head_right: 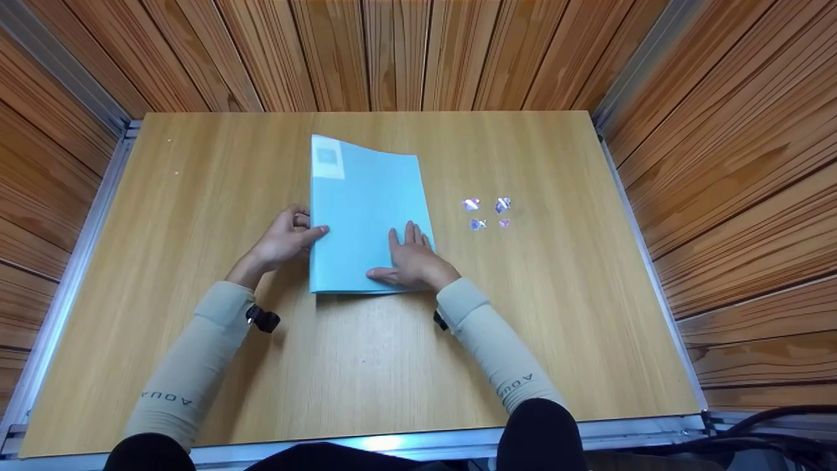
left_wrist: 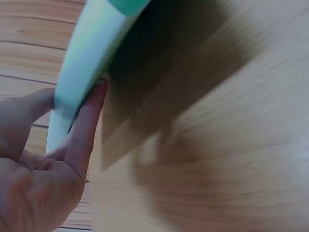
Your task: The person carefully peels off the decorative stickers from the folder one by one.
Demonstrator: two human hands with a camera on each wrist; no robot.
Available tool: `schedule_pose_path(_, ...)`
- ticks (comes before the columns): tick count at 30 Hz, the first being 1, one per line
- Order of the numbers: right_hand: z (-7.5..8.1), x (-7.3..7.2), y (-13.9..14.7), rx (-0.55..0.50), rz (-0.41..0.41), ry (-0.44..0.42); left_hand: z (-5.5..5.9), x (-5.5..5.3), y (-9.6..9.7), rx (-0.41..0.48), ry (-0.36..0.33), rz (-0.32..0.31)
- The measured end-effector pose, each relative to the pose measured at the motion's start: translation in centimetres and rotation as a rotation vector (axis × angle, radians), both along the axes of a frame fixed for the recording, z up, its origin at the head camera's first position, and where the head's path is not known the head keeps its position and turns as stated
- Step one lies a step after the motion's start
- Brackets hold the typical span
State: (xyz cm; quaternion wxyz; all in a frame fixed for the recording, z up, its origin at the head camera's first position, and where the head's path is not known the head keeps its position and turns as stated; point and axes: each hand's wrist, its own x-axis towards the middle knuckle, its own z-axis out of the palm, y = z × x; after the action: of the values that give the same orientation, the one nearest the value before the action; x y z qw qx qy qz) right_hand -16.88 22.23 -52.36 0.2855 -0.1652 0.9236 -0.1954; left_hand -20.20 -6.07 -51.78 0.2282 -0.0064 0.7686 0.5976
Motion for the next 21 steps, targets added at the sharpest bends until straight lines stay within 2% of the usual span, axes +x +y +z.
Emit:
schedule_pose_path(5, 0.8, 0.0, -2.6, -0.146, -0.016, -0.12, 0.9, 0.7, 0.9, -0.009, 0.076, -0.032)
schedule_pose_path(10, 1.6, 0.3, -4.8, -0.271, -0.06, -0.187, 1.3, 1.5, 1.5, 0.006, 0.173, -0.088)
schedule_pose_path(17, 2.0, 0.9, -6.7, -0.58, -0.11, -0.166, 1.5, 2.3, 2.4, 0.045, 0.258, -0.148)
schedule_pose_path(21, 2.4, 1.7, -7.5, -0.636, -0.236, -0.136, 1.8, 2.6, 3.0, 0.071, 0.319, -0.186)
